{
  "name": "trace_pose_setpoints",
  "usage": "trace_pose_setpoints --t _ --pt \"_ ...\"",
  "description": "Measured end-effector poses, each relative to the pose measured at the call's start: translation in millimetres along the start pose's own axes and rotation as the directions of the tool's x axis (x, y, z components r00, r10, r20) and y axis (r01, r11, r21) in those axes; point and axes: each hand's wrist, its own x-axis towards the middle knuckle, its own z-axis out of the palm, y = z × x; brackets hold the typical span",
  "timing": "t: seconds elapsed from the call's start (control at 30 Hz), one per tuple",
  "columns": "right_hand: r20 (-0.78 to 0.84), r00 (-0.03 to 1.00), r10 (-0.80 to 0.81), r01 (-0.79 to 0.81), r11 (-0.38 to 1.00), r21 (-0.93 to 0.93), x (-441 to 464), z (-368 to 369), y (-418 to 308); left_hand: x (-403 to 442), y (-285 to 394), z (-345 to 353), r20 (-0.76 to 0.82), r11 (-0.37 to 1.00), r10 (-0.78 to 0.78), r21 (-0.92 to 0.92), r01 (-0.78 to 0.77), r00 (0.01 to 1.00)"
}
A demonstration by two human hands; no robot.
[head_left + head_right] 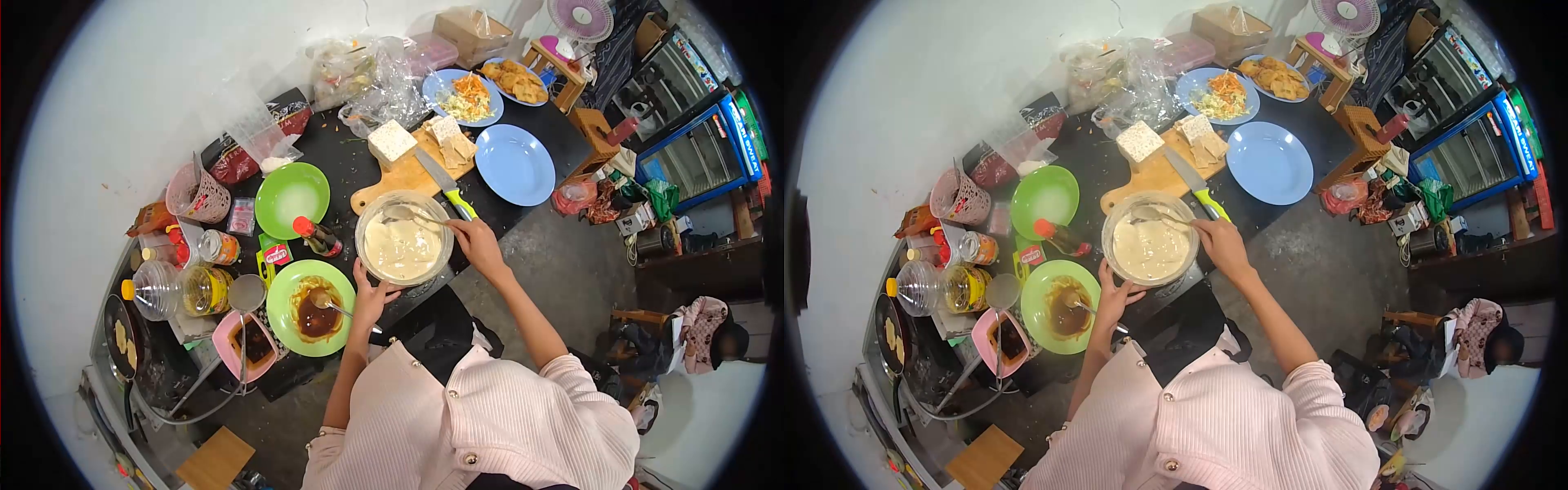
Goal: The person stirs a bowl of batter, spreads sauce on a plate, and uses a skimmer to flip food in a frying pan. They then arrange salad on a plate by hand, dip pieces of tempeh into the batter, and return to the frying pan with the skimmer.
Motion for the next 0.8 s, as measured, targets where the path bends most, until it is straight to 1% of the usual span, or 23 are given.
trace_pose_setpoints --t 0.07,0.17,0.27,0.37,0.47,0.57,0.77,0.8 --pt "0.073 0.993 0.096 -0.098 0.995 0.025 -1 -3 -3 2 -3 -2 -0.014 1.000 -0.024 -0.011 0.024 1.000" --pt "0.045 0.990 0.130 -0.132 0.990 0.057 -4 -17 -17 -4 6 5 -0.070 1.000 -0.011 0.022 0.013 0.998" --pt "0.131 0.988 0.078 -0.084 0.996 0.039 -8 -21 -9 -3 6 3 -0.069 0.999 -0.003 0.044 0.007 0.998" --pt "0.077 0.997 -0.005 -0.002 0.996 0.094 -14 -14 -4 0 1 -2 -0.041 0.999 -0.014 0.036 0.015 0.999" --pt "0.027 0.999 -0.029 0.028 0.999 0.045 -16 -5 4 -5 11 5 -0.081 0.999 0.003 0.053 0.001 0.997" --pt "-0.077 0.997 -0.021 0.026 0.998 0.057 -11 -4 -4 -4 9 2 -0.058 0.999 -0.002 0.050 0.005 0.998" --pt "-0.095 0.992 -0.086 0.086 0.996 -0.001 -1 -1 -1 -2 8 -1 -0.049 0.999 -0.001 0.047 0.004 0.999" --pt "-0.098 0.993 -0.072 0.070 0.997 -0.024 1 -3 -2 -3 9 0 -0.053 0.999 -0.003 0.050 0.005 0.999"
